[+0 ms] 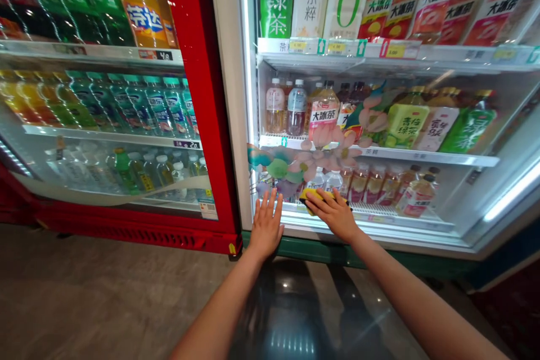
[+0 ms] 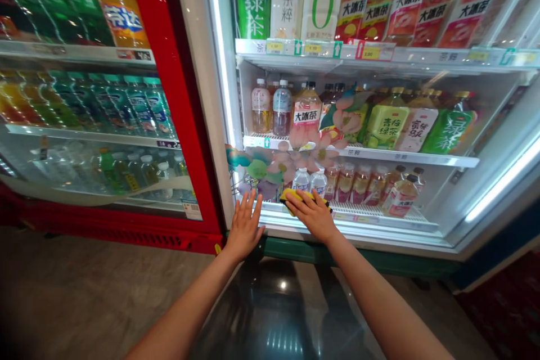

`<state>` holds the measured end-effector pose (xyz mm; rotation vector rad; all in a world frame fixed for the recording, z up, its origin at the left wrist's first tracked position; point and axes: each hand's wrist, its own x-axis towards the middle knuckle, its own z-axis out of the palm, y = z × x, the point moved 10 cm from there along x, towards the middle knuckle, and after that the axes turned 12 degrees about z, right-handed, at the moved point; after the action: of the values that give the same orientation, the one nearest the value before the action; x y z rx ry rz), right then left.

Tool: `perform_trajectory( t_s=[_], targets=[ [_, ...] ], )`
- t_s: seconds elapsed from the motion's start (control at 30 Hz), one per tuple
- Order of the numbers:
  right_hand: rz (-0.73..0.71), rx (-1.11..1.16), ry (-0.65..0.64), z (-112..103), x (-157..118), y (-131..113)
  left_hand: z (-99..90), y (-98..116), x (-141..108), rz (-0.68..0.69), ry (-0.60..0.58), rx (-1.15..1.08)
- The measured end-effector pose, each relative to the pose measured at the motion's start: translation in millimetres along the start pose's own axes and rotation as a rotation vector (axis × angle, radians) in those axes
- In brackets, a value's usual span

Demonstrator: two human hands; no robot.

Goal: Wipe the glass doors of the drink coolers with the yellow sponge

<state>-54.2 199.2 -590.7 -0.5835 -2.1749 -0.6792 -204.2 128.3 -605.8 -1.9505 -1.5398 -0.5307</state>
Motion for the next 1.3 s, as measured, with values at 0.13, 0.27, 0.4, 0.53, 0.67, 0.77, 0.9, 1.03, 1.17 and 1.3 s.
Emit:
perform_trajectory(
  t_s=[0.13,0.27,0.4,0.53,0.67,0.77,0.9,1.03,1.17,1.3],
  targets=[
    [0.113,-0.024,0.077,-14,20,19,-8.0,12,23,0.036,0.027,0.024],
    [0.026,-0.012,0.021,0,-1,6,-11.6,26,45,0.091,0.028,0.043],
    [-0.080,0.006,-0.046,-2,-45,24,-6.3,39,62,0.142,-0.008,0.050],
    [0.064,-0.015,0.001,-23,-40,66,1.1,54,77,0.146,-0.042,0.045],
    [0.159,-0.018,0.023,-24,-28,74,6.1,76,83,0.079,-0.024,0.030],
    [0.038,0.002,-0.045,-14,-51,67,10.4,95,79,0.026,0.008,0.010],
    [-0.070,0.016,-0.126,-18,-91,91,18.8,119,72,0.038,0.025,-0.022],
    [0.094,-0.023,-0.042,-42,-75,133,27.1,136,75,0.091,0.033,-0.042],
    [0.204,-0.056,0.016,-43,-53,138,35.5,149,85,0.139,0.039,-0.061],
    [-0.012,-0.044,-0.050,-30,-86,118,40.7,163,94,0.195,0.036,-0.063]
  ],
)
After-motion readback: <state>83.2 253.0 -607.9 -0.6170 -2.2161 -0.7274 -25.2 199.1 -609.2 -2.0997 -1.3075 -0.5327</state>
